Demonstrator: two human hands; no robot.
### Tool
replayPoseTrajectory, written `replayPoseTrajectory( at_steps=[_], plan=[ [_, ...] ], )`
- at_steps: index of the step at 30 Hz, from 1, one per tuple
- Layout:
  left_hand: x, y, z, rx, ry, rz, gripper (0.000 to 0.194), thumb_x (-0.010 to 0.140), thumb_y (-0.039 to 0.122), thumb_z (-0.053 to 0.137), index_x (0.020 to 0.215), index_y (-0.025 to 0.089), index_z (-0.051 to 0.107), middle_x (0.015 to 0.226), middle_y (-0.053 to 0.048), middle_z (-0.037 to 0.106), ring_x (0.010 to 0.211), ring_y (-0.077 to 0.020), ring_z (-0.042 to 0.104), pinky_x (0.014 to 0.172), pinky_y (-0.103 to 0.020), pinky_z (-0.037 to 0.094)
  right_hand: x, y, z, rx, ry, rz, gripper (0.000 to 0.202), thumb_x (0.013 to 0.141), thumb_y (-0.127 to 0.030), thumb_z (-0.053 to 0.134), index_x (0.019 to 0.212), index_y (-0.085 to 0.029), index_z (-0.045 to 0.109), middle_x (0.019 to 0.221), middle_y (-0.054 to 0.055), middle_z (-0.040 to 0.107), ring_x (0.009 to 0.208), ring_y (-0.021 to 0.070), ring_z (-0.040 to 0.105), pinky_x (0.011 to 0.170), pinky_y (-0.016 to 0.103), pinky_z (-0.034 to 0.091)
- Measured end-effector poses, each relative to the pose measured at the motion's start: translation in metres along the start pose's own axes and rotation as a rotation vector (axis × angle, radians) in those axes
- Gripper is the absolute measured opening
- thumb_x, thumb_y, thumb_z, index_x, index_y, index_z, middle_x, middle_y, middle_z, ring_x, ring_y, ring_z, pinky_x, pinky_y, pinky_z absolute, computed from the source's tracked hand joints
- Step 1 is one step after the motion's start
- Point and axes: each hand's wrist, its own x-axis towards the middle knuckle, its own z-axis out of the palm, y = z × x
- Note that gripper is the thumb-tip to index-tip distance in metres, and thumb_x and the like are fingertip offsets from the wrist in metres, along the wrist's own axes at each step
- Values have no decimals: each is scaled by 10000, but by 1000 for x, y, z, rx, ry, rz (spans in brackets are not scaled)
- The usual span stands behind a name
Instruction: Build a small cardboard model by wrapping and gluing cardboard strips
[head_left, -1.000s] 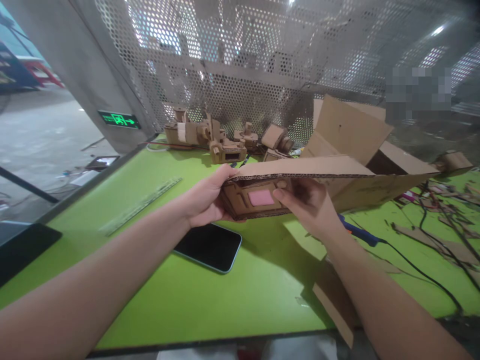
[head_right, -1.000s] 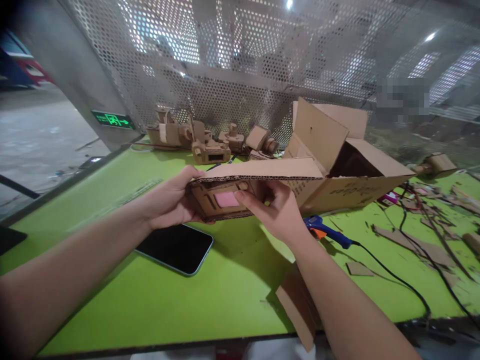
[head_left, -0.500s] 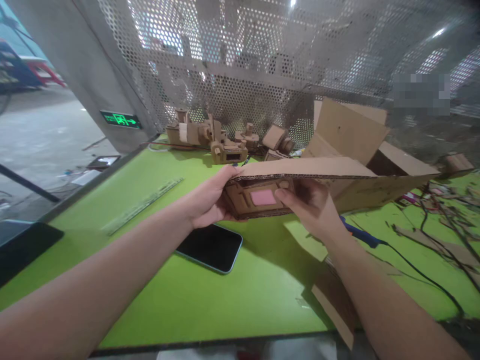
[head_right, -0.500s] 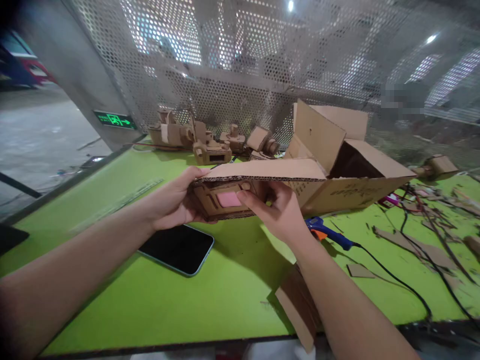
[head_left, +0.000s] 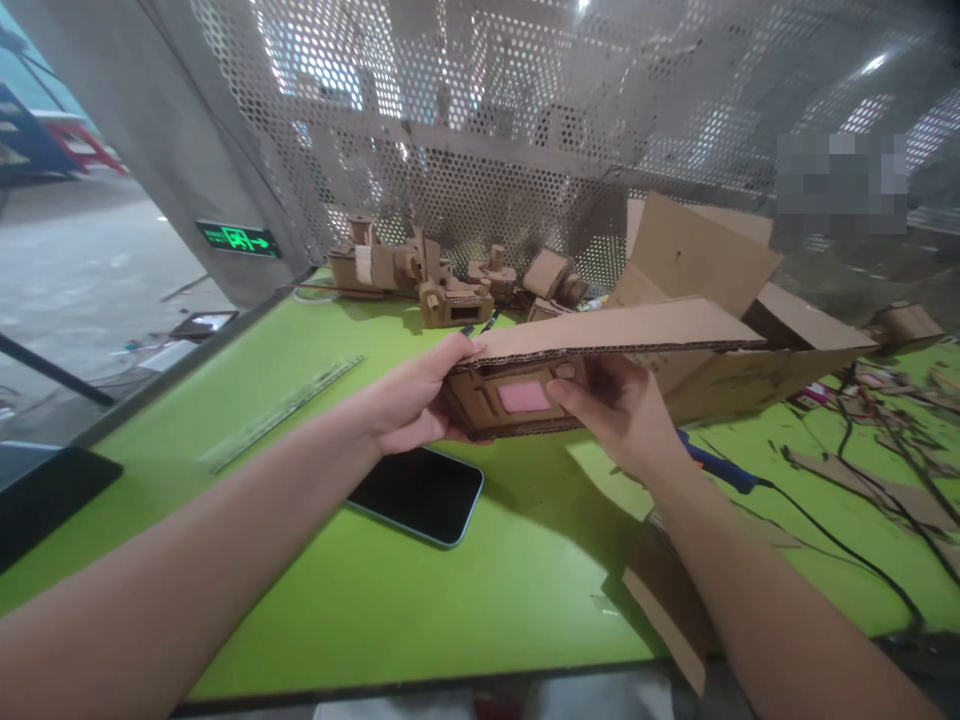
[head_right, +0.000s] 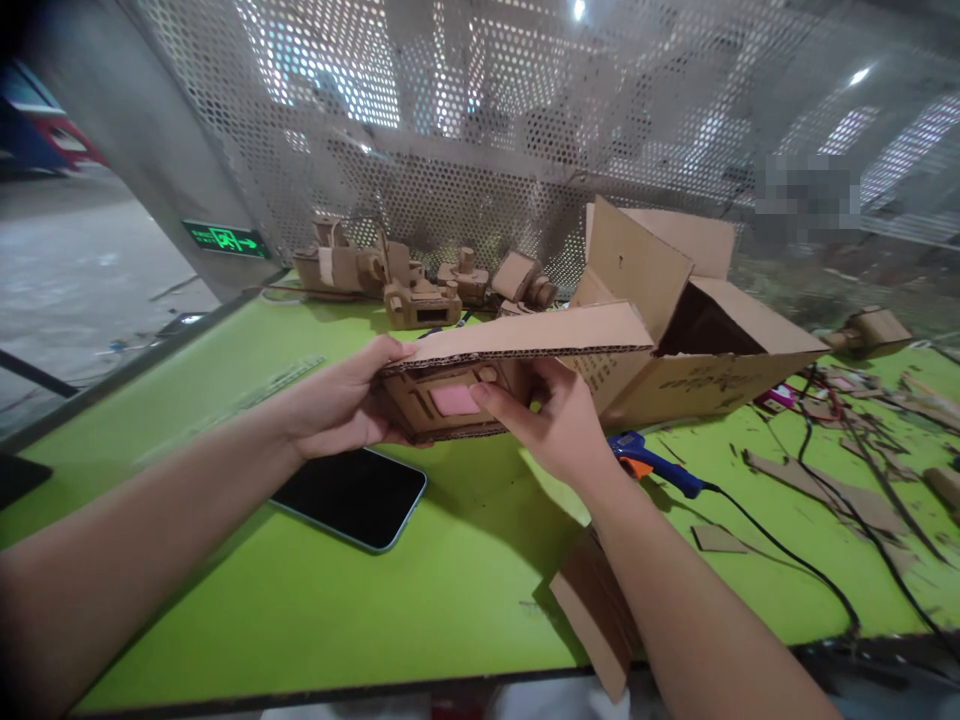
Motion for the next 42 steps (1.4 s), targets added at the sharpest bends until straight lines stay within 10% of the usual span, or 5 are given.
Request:
replayPoseTrajectory(
  at_steps=[19,42],
  plan=[
    [-3,2,2,43,-47,27,487,905,476,663,1348,276,661,1124,-117,808,905,-288,772,674,-416,664,1,8,1,86,3,72,476,764,-599,900,1039,-243,746,995,54,766,932,277,696,851,442,540],
    [-5,-1,-7,-68,-159,-117,489,896,504,663,1219,140,698,1078,-197,798,938,-327,775,810,-521,682,4,12,-13,124,-41,44,468,739,-558,936,1041,-255,747,951,51,737,917,297,685,820,455,566]
  ],
)
